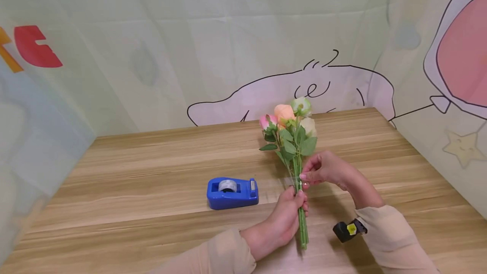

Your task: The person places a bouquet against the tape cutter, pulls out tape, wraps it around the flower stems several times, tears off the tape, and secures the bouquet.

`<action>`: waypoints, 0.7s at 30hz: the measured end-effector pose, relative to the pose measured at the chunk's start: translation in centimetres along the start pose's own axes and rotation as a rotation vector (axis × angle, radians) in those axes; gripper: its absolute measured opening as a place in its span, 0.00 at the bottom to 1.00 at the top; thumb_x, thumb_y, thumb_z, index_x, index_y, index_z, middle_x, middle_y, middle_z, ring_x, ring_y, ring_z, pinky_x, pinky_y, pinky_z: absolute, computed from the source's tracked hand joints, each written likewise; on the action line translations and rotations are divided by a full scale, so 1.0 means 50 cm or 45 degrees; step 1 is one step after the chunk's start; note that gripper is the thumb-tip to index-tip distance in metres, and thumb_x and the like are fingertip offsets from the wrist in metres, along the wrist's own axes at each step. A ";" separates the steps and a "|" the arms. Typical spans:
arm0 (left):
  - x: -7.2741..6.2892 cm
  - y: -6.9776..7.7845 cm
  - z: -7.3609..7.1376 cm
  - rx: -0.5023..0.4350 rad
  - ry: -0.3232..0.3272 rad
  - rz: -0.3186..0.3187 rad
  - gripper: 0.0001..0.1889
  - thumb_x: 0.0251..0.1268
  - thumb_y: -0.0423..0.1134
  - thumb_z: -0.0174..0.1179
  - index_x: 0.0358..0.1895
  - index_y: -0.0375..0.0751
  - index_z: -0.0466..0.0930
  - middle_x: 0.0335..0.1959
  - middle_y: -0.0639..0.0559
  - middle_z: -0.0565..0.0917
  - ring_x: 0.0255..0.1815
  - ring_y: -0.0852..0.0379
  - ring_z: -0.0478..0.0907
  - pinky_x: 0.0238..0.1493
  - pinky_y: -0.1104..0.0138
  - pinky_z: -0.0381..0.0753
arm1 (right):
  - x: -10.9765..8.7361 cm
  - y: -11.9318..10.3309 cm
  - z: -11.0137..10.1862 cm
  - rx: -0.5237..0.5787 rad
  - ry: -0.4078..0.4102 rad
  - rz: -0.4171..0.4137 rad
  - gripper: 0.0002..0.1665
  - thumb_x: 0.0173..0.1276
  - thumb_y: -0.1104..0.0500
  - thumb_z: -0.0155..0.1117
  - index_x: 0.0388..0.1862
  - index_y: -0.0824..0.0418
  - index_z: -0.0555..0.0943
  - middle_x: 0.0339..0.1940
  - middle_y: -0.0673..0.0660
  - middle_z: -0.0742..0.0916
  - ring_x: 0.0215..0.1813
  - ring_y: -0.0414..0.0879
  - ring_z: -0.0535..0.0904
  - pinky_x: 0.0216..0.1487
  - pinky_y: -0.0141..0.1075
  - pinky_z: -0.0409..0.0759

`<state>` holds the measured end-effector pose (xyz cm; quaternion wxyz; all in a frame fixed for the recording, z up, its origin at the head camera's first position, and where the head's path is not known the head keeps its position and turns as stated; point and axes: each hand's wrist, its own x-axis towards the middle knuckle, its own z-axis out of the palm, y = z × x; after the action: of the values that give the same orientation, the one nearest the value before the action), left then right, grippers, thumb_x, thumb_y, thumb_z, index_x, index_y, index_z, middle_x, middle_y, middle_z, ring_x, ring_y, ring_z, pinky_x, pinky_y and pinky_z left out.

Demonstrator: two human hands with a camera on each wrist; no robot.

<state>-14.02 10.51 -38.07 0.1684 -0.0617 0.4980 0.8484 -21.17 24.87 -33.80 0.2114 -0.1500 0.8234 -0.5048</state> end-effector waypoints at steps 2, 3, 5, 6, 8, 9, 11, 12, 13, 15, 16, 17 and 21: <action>0.000 -0.001 0.002 -0.018 0.000 0.002 0.09 0.68 0.27 0.44 0.47 0.29 0.70 0.27 0.53 0.65 0.27 0.59 0.61 0.32 0.71 0.62 | -0.002 0.001 0.000 0.016 -0.004 -0.005 0.14 0.59 0.64 0.66 0.33 0.76 0.77 0.26 0.61 0.85 0.29 0.46 0.81 0.37 0.41 0.81; 0.000 -0.001 0.003 -0.029 0.000 0.001 0.09 0.68 0.27 0.44 0.46 0.29 0.70 0.27 0.53 0.65 0.27 0.59 0.61 0.32 0.71 0.63 | -0.002 0.001 0.000 0.021 -0.004 -0.005 0.14 0.59 0.64 0.66 0.33 0.77 0.77 0.26 0.61 0.85 0.30 0.46 0.81 0.37 0.42 0.81; -0.001 -0.001 0.005 -0.047 -0.001 -0.005 0.08 0.68 0.28 0.44 0.45 0.30 0.70 0.27 0.53 0.66 0.27 0.59 0.62 0.32 0.71 0.63 | -0.004 0.003 0.000 0.032 -0.003 -0.006 0.14 0.60 0.64 0.66 0.34 0.77 0.76 0.27 0.62 0.84 0.30 0.47 0.82 0.38 0.42 0.81; -0.001 -0.001 0.006 -0.057 -0.003 -0.005 0.07 0.68 0.28 0.44 0.45 0.30 0.70 0.27 0.53 0.66 0.27 0.59 0.62 0.32 0.71 0.63 | -0.004 0.004 0.000 0.040 -0.002 -0.005 0.14 0.60 0.64 0.66 0.34 0.77 0.76 0.27 0.62 0.84 0.30 0.47 0.82 0.38 0.42 0.81; 0.000 -0.001 0.007 -0.078 0.002 -0.009 0.07 0.68 0.28 0.44 0.44 0.30 0.71 0.27 0.52 0.67 0.27 0.59 0.63 0.32 0.71 0.64 | -0.005 0.006 0.001 0.053 0.002 -0.004 0.14 0.60 0.65 0.65 0.35 0.77 0.76 0.27 0.61 0.84 0.30 0.47 0.82 0.39 0.43 0.81; -0.001 -0.001 0.007 -0.088 0.003 -0.010 0.07 0.68 0.28 0.44 0.44 0.30 0.71 0.27 0.52 0.67 0.27 0.59 0.63 0.32 0.71 0.64 | -0.006 0.007 0.001 0.057 0.005 -0.003 0.14 0.60 0.65 0.65 0.35 0.77 0.76 0.26 0.61 0.84 0.30 0.47 0.82 0.39 0.43 0.81; -0.001 -0.002 0.006 -0.102 0.003 -0.010 0.08 0.68 0.28 0.44 0.44 0.29 0.72 0.27 0.52 0.68 0.27 0.59 0.63 0.31 0.72 0.65 | -0.006 0.010 0.003 0.067 0.010 0.001 0.14 0.60 0.64 0.65 0.35 0.77 0.76 0.26 0.60 0.84 0.30 0.47 0.81 0.39 0.42 0.82; -0.001 -0.002 0.005 -0.104 -0.002 -0.005 0.09 0.68 0.28 0.44 0.45 0.28 0.72 0.27 0.52 0.68 0.27 0.60 0.63 0.31 0.72 0.65 | -0.006 0.011 0.004 0.072 0.013 0.003 0.14 0.60 0.64 0.65 0.34 0.76 0.76 0.26 0.59 0.84 0.30 0.46 0.81 0.39 0.41 0.82; -0.002 -0.002 0.004 -0.107 -0.006 -0.004 0.09 0.68 0.28 0.44 0.45 0.27 0.72 0.27 0.52 0.68 0.27 0.60 0.63 0.31 0.72 0.65 | -0.007 0.013 0.005 0.074 0.017 0.006 0.14 0.60 0.63 0.66 0.34 0.76 0.76 0.26 0.58 0.83 0.30 0.46 0.81 0.39 0.40 0.81; -0.003 -0.003 0.002 -0.112 -0.025 0.003 0.10 0.69 0.28 0.43 0.46 0.26 0.73 0.27 0.52 0.67 0.27 0.60 0.63 0.31 0.73 0.66 | -0.007 0.019 0.006 0.063 0.031 0.008 0.14 0.60 0.62 0.66 0.33 0.74 0.76 0.25 0.57 0.82 0.30 0.45 0.80 0.39 0.38 0.81; -0.004 -0.003 0.002 -0.115 -0.033 0.007 0.10 0.69 0.28 0.43 0.46 0.26 0.73 0.26 0.52 0.67 0.26 0.60 0.63 0.31 0.73 0.66 | -0.007 0.022 0.007 0.058 0.040 0.012 0.14 0.61 0.61 0.66 0.32 0.73 0.76 0.25 0.56 0.82 0.30 0.44 0.79 0.38 0.37 0.81; -0.004 -0.004 0.002 -0.119 -0.043 0.010 0.10 0.69 0.28 0.43 0.45 0.26 0.73 0.27 0.52 0.67 0.26 0.60 0.63 0.30 0.73 0.66 | -0.008 0.025 0.007 0.051 0.053 0.018 0.14 0.61 0.61 0.66 0.31 0.72 0.76 0.25 0.55 0.81 0.29 0.43 0.78 0.36 0.35 0.80; -0.006 -0.003 0.000 -0.130 -0.078 0.009 0.10 0.70 0.29 0.42 0.44 0.28 0.72 0.26 0.52 0.67 0.26 0.60 0.62 0.30 0.72 0.66 | -0.007 0.039 0.009 0.062 0.085 0.037 0.13 0.62 0.58 0.65 0.26 0.64 0.73 0.22 0.50 0.76 0.25 0.38 0.71 0.26 0.29 0.72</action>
<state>-13.68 10.53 -38.12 0.1772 -0.0424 0.4490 0.8747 -20.69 25.57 -35.66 0.1949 -0.1159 0.8196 -0.5261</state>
